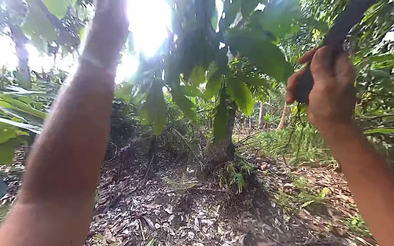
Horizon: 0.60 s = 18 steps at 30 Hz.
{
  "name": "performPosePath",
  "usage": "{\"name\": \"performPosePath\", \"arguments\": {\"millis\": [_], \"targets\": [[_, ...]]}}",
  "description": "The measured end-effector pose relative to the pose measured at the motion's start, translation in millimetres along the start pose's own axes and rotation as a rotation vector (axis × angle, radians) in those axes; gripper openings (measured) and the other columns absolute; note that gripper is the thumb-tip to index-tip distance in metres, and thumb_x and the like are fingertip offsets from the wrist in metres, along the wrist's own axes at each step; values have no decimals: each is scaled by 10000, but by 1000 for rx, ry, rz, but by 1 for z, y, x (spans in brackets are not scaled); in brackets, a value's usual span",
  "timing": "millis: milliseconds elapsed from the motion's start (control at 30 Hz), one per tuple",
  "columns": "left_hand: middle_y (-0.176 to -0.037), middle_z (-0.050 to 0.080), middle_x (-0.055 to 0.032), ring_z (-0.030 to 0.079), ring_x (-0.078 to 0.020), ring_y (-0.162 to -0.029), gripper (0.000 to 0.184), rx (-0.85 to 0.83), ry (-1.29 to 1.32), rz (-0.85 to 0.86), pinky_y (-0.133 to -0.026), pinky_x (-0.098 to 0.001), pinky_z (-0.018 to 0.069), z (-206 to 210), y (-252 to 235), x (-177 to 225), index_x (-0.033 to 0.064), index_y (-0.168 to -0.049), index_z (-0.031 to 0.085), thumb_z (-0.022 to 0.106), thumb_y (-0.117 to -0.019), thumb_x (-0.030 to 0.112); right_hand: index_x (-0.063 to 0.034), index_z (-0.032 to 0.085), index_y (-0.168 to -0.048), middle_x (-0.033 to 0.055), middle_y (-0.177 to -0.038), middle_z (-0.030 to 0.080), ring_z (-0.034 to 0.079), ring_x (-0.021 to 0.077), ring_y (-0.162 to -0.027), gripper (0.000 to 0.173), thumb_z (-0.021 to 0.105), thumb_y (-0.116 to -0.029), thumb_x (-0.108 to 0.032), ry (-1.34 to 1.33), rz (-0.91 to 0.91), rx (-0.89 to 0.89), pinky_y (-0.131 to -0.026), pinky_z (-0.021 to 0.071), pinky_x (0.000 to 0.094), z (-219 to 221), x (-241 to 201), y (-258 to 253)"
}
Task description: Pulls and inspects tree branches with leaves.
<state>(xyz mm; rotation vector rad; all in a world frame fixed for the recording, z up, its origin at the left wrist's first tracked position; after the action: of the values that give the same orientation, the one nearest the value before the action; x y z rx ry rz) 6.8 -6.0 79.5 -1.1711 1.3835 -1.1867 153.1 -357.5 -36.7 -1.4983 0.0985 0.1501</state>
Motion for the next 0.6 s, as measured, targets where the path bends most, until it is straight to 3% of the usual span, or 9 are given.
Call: {"name": "performPosePath", "arguments": {"millis": [33, 67, 100, 200, 267, 333, 433, 533, 600], "targets": [[-1145, 632, -253, 606, -273, -1075, 240, 111, 214, -29, -974, -408, 458, 2, 4, 12, -89, -1178, 616, 477, -1001, -5, -79, 517, -1178, -91, -653, 575, 590, 43, -499, 313, 305, -1139, -305, 3, 1, -13, -487, 551, 229, 4, 2, 0], [-992, 629, -146, 614, -146, -919, 190, 241, 418, -48, -847, -293, 505, 7, 7, 13, -65, -1086, 619, 511, -974, 44, -72, 523, -1173, -90, -652, 565, 582, 42, -500, 316, 310, -1138, -303, -1, 1, -16, -488, 546, 228, 9, 6, -1], [-1007, 636, -102, 630, -94, -903, 259, 296, 554, -64, -824, -266, 535, 15, 18, 10, -63, -1154, 602, 559, -972, 117, -65, 528, -1160, -83, -670, 577, 591, 49, -523, 320, 310, -1137, -298, -11, -2, -5, -509, 554, 240, 14, 9, -3], [-1127, 608, -53, 604, -44, -998, 470, 270, 715, -58, -897, -259, 524, 33, 83, 9, -50, -1343, 475, 580, -973, 220, -13, 545, -1144, 6, -914, 700, 707, 113, -808, 376, 278, -1136, -278, -50, -34, 54, -719, 613, 325, 31, 11, -15], [-1064, 611, -6, 608, -20, -967, 428, 246, 739, -24, -893, -252, 531, 36, 124, 12, -37, -1308, 485, 581, -992, 235, 13, 564, -1170, 76, -1120, 710, 701, 144, -1012, 397, 273, -1131, -255, -112, -55, 110, -837, 593, 344, 44, 9, -26], [-1036, 611, 7, 611, -24, -968, 396, 218, 731, -31, -907, -257, 529, 37, 156, 12, -27, -1277, 484, 582, -1000, 239, 27, 565, -1205, 100, -1184, 679, 664, 145, -1087, 399, 281, -1129, -243, -186, -63, 149, -897, 566, 336, 61, 6, -33], [-1041, 611, 11, 622, -51, -1001, 340, 194, 708, -71, -934, -282, 538, 34, 194, 11, 13, -1233, 494, 577, -995, 242, 21, 552, -1189, 117, -1138, 697, 682, 167, -1056, 422, 253, -1137, -273, -390, 59, 153, -889, 564, 338, 102, 24, -38], [-1052, 606, 27, 623, -51, -1000, 341, 180, 714, -116, -936, -288, 542, 34, 225, 11, 29, -1238, 474, 584, -990, 235, -10, 542, -1154, 86, -932, 680, 683, 162, -862, 475, 199, -1148, -339, -571, 256, 103, -742, 570, 328, 153, 53, -30], [-1071, 598, 29, 620, -54, -1022, 364, 160, 726, -126, -972, -309, 534, 35, 236, 7, 25, -1259, 444, 587, -993, 227, -15, 535, -1259, 103, -1034, 710, 697, 165, -917, 493, 186, -1147, -344, -645, 315, 1, -736, 570, 302, 183, 64, -18]]}}
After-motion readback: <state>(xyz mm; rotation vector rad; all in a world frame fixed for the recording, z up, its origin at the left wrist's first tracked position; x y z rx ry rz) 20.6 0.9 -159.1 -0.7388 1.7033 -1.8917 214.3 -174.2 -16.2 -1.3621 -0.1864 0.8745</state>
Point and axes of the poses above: each hand's wrist, its own y-axis away from the middle knuckle, its own z-axis out of the palm, x = y × z, the point moved 8 cm from there along -y, towards the middle knuckle
